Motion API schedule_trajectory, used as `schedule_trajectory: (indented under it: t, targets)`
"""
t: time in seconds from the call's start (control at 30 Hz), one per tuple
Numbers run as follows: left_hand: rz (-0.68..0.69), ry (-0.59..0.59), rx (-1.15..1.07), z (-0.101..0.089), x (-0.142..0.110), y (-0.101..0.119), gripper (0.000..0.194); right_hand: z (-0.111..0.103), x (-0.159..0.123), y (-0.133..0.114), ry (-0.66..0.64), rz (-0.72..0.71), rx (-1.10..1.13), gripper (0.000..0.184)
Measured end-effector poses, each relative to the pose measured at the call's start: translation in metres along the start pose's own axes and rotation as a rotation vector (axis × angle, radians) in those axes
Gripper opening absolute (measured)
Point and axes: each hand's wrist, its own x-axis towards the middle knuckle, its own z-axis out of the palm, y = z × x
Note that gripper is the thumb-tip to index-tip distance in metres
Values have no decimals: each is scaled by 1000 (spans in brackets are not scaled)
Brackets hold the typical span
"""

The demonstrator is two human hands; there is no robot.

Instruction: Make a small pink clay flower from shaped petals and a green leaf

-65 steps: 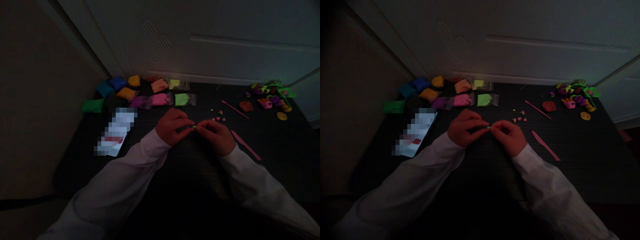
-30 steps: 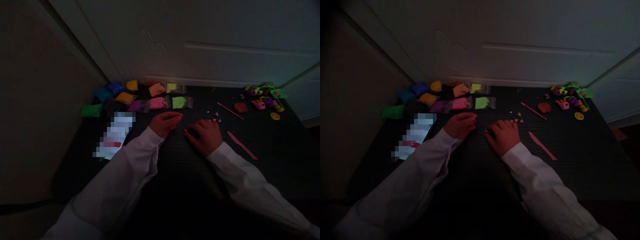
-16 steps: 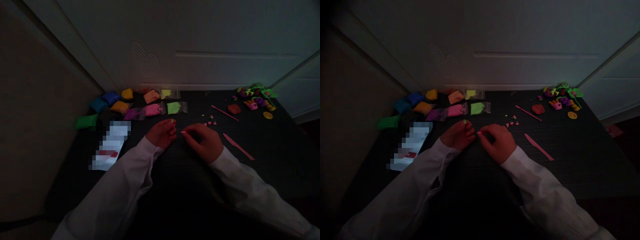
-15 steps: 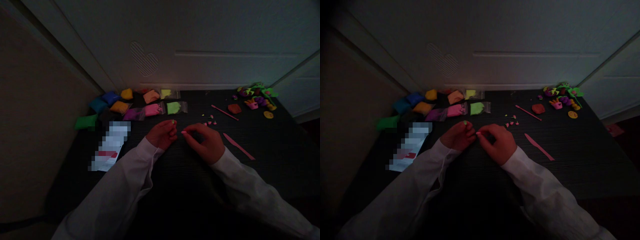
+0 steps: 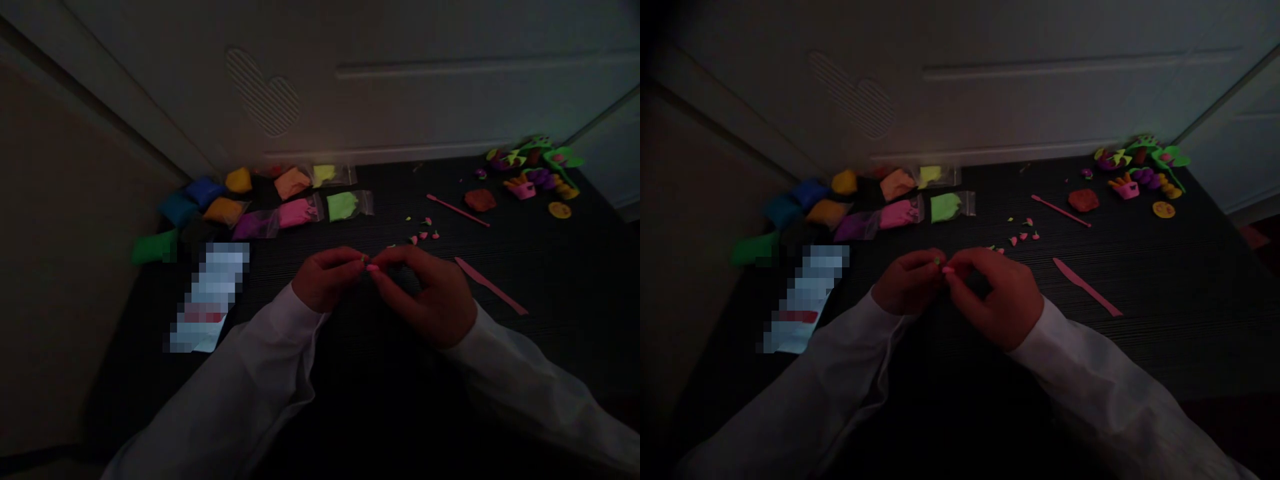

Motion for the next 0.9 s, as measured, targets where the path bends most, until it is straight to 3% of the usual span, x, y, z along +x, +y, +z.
schedule_trajectory:
  t: [0.27, 0.73, 0.9]
  targets:
    - [83, -35, 64, 2, -1, -2, 17, 1, -1, 1, 14, 32, 9, 11]
    - [11, -22, -33, 1, -3, -7, 22, 2, -1, 3, 1, 29, 189, 15]
    - [62, -70, 19, -1, -3, -9, 19, 1, -1, 3, 12, 10, 159, 13]
